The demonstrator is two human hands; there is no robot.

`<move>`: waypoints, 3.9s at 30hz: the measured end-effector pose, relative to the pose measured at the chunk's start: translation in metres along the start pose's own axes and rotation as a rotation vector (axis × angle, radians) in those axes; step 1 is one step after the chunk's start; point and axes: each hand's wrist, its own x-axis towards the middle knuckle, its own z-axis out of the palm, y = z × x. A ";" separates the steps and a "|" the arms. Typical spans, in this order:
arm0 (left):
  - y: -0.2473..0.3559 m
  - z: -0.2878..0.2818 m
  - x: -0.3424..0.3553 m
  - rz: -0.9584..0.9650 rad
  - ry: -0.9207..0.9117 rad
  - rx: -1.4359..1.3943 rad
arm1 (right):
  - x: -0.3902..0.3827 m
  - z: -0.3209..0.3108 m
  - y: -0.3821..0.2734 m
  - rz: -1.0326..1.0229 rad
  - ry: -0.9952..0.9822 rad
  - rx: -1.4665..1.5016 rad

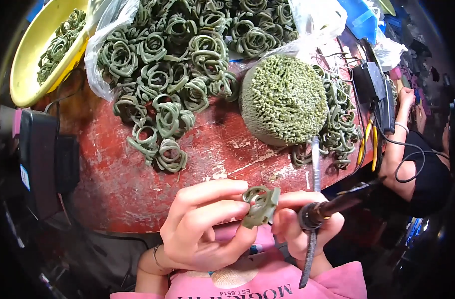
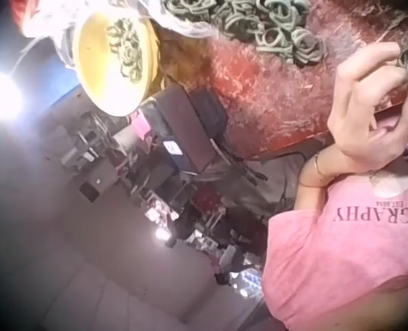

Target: Fusing and trimming green wax decorative elements using a heated tool and scissors.

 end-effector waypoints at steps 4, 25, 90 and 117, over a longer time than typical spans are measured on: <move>-0.009 0.000 -0.006 -0.090 0.106 -0.081 | -0.003 -0.006 0.000 -0.041 0.083 0.022; -0.016 -0.006 -0.007 -0.113 0.041 -0.022 | -0.007 -0.010 0.019 -0.190 0.084 -0.713; -0.018 -0.006 -0.004 -0.084 0.051 -0.011 | -0.010 -0.019 0.030 -0.195 0.055 -0.580; -0.019 -0.004 -0.007 -0.062 0.071 0.023 | -0.005 -0.015 0.023 -0.277 -0.005 -0.710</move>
